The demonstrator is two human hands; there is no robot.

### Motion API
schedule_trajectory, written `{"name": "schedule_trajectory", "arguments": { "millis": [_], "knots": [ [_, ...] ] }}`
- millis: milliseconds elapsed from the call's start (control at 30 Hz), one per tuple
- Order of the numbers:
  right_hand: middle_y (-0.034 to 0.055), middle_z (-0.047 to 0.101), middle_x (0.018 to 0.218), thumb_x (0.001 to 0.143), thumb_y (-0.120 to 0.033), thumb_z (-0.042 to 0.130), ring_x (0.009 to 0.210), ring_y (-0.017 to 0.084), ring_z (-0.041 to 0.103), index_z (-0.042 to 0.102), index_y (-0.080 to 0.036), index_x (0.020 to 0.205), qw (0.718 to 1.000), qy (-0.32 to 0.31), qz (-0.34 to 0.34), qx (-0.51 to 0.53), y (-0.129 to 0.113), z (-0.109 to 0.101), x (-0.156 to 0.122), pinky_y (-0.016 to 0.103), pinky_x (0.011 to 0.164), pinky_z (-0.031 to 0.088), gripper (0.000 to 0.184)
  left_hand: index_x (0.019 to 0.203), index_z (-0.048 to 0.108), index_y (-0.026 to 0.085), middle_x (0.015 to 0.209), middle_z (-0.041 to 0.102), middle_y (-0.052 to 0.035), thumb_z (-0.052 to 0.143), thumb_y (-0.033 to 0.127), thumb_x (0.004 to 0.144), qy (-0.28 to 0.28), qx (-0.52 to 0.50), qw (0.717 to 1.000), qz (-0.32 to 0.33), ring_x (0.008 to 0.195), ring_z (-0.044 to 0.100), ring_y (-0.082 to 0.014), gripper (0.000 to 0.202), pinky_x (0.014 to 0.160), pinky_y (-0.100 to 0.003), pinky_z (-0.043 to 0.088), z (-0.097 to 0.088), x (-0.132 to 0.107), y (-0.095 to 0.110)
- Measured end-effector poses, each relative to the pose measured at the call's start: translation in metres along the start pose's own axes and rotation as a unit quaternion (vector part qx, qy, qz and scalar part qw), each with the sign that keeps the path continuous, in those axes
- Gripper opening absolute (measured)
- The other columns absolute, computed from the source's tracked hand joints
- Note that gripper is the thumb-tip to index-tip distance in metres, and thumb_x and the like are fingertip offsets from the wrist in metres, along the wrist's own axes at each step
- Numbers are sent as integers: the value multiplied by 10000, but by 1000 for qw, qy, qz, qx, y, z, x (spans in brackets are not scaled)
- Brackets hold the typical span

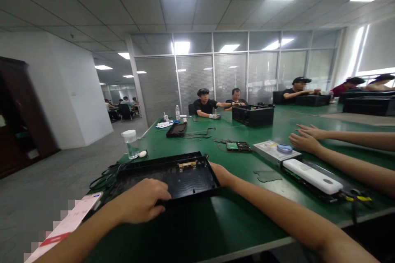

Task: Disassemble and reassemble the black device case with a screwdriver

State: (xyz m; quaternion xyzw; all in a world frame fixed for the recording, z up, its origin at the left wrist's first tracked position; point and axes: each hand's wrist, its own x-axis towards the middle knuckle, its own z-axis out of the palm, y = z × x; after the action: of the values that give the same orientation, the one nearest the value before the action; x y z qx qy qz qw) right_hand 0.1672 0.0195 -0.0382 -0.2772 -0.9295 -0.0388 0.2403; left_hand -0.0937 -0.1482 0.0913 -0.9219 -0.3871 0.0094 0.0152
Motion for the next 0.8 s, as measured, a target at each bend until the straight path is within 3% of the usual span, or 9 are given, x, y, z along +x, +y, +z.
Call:
{"name": "schedule_trajectory", "arguments": {
  "millis": [100, 200, 300, 400, 500, 567, 633, 700, 800],
  "knots": [
    [137, 460, 1208, 792, -184, 449, 1055, 229, 466, 467, -128, 1172, 997, -13, -38, -59, 19, 7, -4, 346, 880, 402, 385, 750, 584, 183, 776, 573, -6, 537, 171, 748, -9, -11, 1000, -3, 729, 539, -143, 49, 665, -236, 370, 21, -8, 13],
    [152, 371, 1294, 798, -204, 452, 1108, 233, 425, 391, -121, 1246, 994, -16, -27, -101, 46, 5, -21, 371, 906, 382, 460, 759, 591, 196, 790, 589, 1, 549, 173, 733, -27, -24, 999, -10, 740, 551, -146, 54, 679, -242, 387, 43, -12, 20],
    [143, 421, 1250, 815, -237, 451, 1079, 233, 447, 489, -139, 1154, 994, -20, -2, -108, 76, -5, -39, 382, 893, 382, 355, 773, 618, 211, 813, 616, -8, 582, 190, 701, -64, -17, 997, -28, 787, 565, -177, 82, 710, -271, 407, 60, -6, 19],
    [127, 527, 1101, 846, -279, 418, 1011, 208, 490, 575, -149, 1001, 998, -3, 19, -63, 94, -16, -47, 352, 867, 396, 256, 764, 652, 209, 778, 639, -33, 644, 233, 635, -142, 2, 988, -68, 777, 580, -216, 131, 658, -284, 429, 62, 13, 11],
    [98, 579, 938, 873, -324, 375, 899, 178, 527, 584, -152, 912, 999, 24, 35, 8, 97, -19, -47, 318, 820, 415, 273, 768, 668, 196, 703, 636, -37, 660, 370, 621, -201, -16, 975, -95, 649, 583, -205, 228, 530, -255, 415, 49, 46, -2],
    [83, 584, 875, 880, -348, 361, 829, 165, 534, 577, -153, 877, 997, 41, 47, 45, 92, -16, -45, 303, 782, 422, 290, 813, 663, 202, 713, 630, -23, 603, 412, 688, -169, -39, 983, -56, 624, 573, -175, 253, 531, -237, 411, 42, 74, -9],
    [75, 584, 852, 880, -366, 358, 789, 158, 532, 571, -155, 864, 995, 51, 58, 65, 84, -13, -43, 293, 754, 422, 300, 874, 649, 211, 752, 623, -12, 572, 318, 740, -91, -29, 995, 8, 687, 568, -156, 188, 607, -225, 419, 45, 105, -14],
    [71, 584, 849, 878, -378, 360, 775, 155, 531, 569, -158, 860, 994, 52, 65, 77, 77, -9, -41, 285, 739, 419, 303, 976, 613, 221, 884, 602, -27, 606, 247, 717, 8, 13, 999, 53, 830, 545, -171, 260, 698, -233, 416, 58, 133, -20],
    [66, 583, 837, 876, -384, 359, 768, 155, 527, 571, -163, 850, 993, 50, 69, 87, 70, -8, -38, 280, 728, 415, 307, 946, 615, 237, 960, 550, -38, 599, 220, 731, 53, 90, 991, 84, 879, 512, -185, 216, 692, -246, 415, 90, 158, -29]
  ]
}}
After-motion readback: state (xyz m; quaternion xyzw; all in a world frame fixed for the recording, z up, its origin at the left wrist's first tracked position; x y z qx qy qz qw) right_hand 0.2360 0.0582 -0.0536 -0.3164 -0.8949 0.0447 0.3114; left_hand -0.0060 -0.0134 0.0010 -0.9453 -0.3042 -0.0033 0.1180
